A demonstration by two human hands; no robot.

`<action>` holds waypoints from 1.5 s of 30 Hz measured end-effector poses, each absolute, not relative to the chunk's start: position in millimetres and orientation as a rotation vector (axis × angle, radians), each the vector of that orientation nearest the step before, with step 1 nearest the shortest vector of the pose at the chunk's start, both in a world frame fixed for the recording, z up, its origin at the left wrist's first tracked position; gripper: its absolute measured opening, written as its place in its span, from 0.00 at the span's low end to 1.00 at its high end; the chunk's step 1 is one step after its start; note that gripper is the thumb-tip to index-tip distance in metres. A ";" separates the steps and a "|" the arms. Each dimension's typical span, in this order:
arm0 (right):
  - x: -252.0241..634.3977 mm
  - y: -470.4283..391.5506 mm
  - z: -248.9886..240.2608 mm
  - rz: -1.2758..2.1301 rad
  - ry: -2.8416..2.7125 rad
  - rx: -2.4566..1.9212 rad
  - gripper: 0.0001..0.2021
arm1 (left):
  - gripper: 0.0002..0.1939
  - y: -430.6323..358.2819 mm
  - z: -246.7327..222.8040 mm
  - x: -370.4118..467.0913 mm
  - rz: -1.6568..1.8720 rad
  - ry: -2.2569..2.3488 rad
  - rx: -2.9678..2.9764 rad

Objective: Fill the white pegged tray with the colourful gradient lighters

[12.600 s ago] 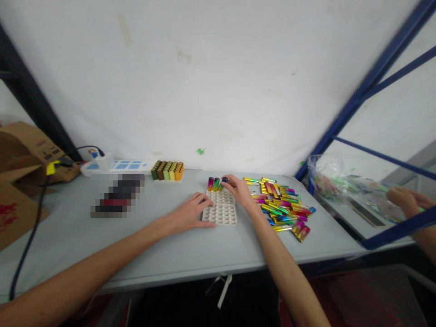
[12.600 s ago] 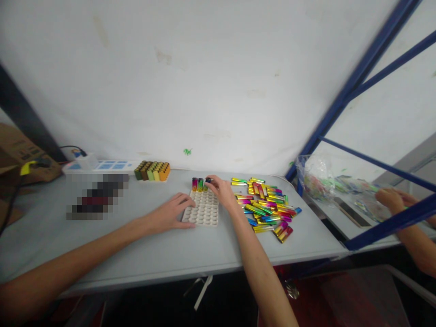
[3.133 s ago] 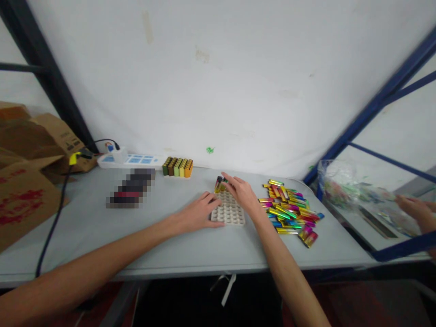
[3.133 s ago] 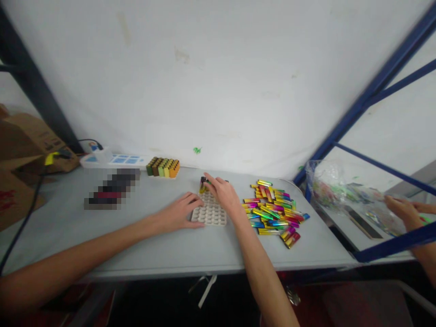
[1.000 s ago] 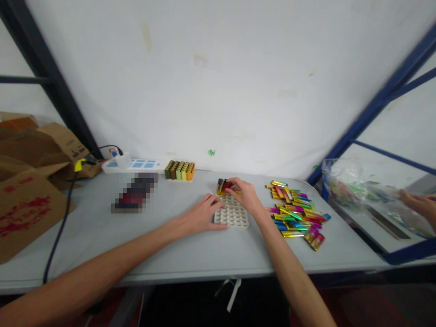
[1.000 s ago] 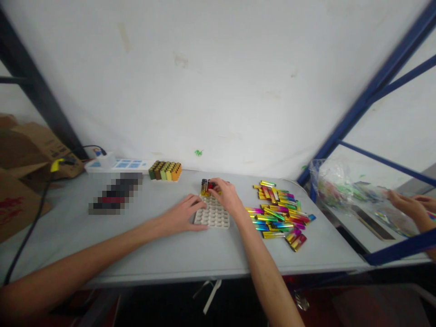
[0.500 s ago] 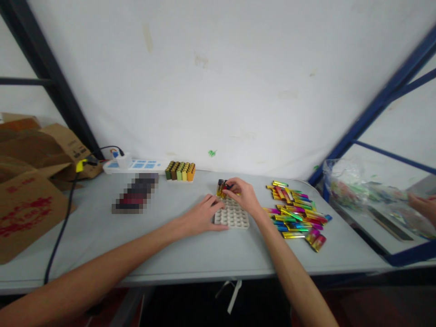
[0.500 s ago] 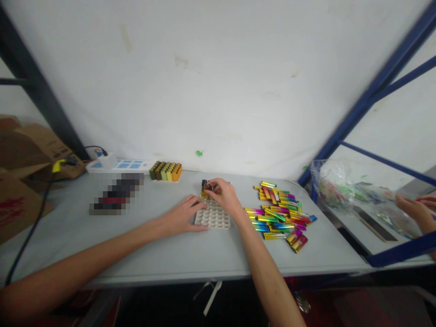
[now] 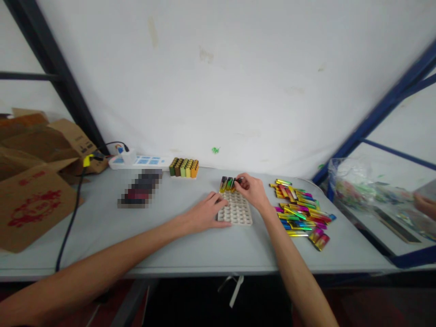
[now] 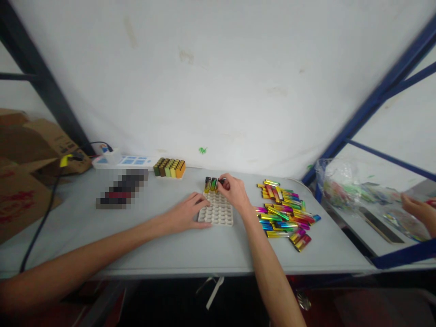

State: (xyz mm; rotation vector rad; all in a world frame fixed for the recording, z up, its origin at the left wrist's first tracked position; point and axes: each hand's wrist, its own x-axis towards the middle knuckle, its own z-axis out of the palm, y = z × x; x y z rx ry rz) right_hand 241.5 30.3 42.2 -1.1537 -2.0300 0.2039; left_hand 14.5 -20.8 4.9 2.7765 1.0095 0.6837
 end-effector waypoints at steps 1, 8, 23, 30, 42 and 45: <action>242.9 31.2 41.2 0.226 -2.018 -1.157 0.10 | 0.27 -21.2 5.1 14.6 0.677 1.012 2.779; 228.9 36.8 29.0 0.322 -1.962 -1.209 0.21 | 0.26 -21.9 6.6 15.0 0.656 1.017 2.791; 225.5 38.7 36.4 0.245 -2.098 -1.245 0.17 | 0.27 -22.0 7.8 15.0 0.666 1.019 2.802; 230.5 47.6 38.7 0.322 -2.173 -1.241 0.18 | 0.26 -18.4 3.7 14.3 0.710 0.993 2.763; 251.2 46.9 41.6 0.073 -1.975 -1.256 0.13 | 0.26 -15.0 2.6 11.2 0.717 0.966 2.731; 302.3 51.6 47.8 -0.098 -1.816 -1.524 0.11 | 0.26 -15.5 3.8 10.8 0.700 0.967 2.715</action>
